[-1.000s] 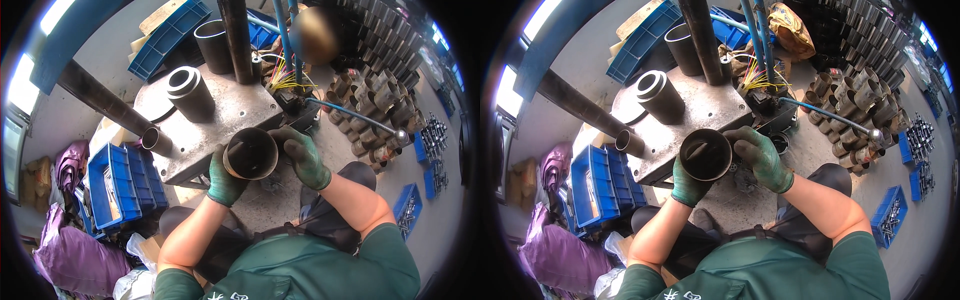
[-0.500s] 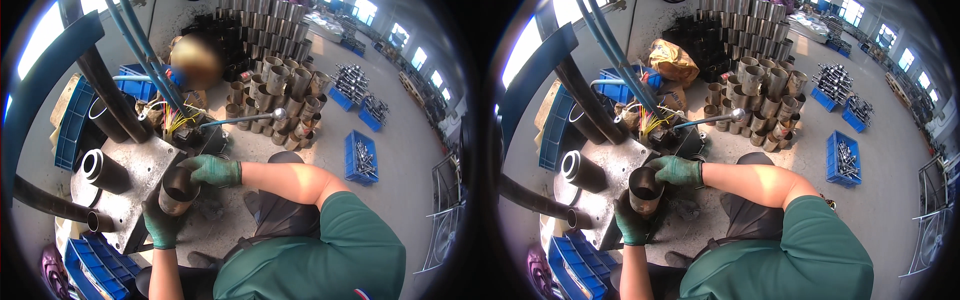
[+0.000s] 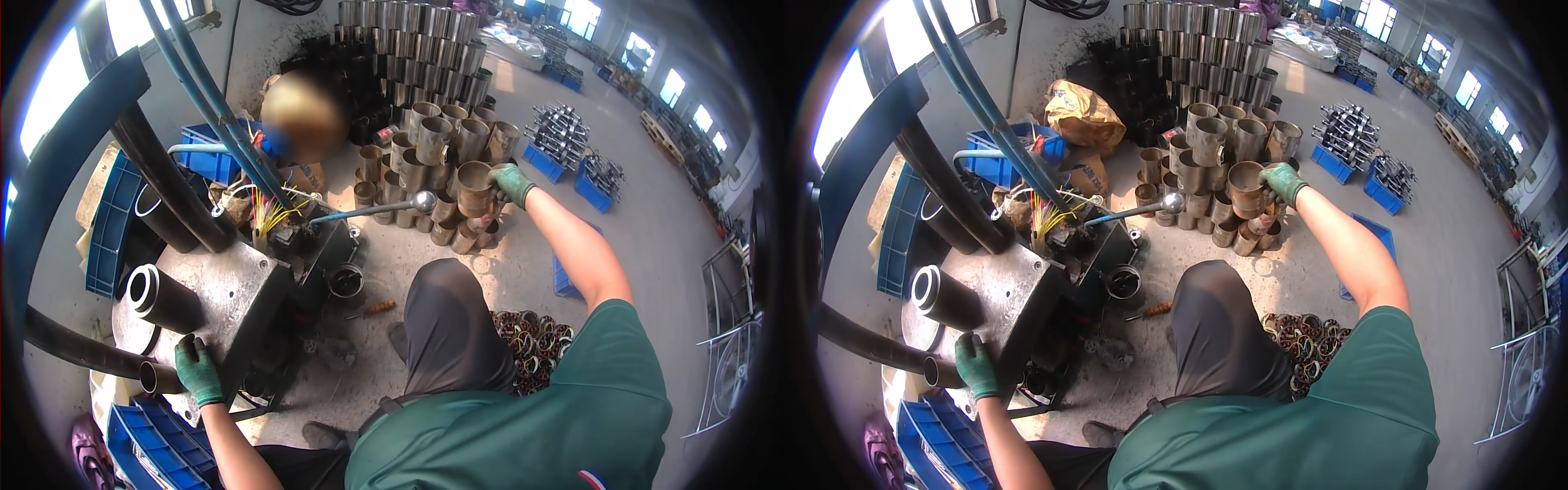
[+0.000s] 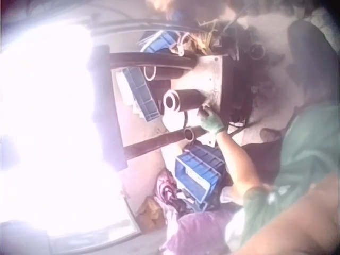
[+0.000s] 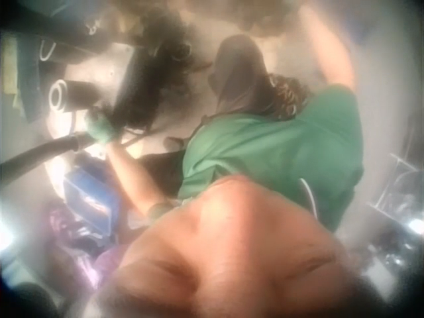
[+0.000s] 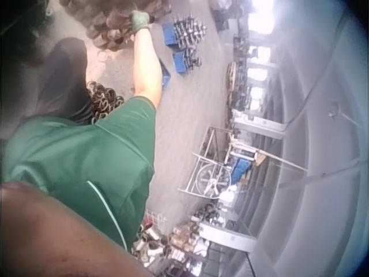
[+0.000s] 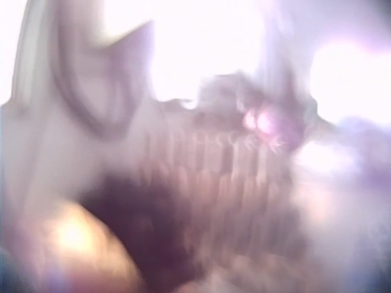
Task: The person places metal cylinders and components into an industrial hydraulic press, operates the lever to press them together, and removes the assembled units.
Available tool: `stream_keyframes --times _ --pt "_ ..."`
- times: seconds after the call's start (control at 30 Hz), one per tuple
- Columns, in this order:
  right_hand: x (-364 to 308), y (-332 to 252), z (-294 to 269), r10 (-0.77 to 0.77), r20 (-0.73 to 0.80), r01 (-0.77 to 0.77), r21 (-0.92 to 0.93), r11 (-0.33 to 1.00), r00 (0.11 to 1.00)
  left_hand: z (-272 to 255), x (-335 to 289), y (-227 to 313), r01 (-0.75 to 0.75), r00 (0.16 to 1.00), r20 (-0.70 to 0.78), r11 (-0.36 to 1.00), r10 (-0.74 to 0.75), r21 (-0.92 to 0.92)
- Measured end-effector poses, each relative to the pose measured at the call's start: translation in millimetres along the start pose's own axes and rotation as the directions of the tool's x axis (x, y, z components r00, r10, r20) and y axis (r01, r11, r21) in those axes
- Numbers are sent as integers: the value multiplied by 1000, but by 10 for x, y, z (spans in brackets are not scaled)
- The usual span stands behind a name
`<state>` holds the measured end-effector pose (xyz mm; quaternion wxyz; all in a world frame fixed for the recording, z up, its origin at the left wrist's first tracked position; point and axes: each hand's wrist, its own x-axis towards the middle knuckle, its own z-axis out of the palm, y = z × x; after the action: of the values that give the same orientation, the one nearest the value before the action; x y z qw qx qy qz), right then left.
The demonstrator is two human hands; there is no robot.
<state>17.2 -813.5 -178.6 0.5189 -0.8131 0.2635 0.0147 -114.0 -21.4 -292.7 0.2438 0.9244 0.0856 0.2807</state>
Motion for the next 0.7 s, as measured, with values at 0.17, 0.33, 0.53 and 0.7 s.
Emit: stream_keyframes --times 0.17,0.33,0.53,0.7 --pt "590 152 -515 123 -291 -60 217 974 949 47 66 247 107 993 24 977 -113 183" --pt "1163 306 -614 281 -375 -33 548 836 884 71 124 219 96 994 -62 971 -85 220" --pt "1436 285 -397 347 -371 -40 632 774 861 68 118 167 111 993 -77 958 -94 264" --pt "1537 392 -362 318 -399 6 631 776 860 80 121 166 133 990 -82 961 -116 242"
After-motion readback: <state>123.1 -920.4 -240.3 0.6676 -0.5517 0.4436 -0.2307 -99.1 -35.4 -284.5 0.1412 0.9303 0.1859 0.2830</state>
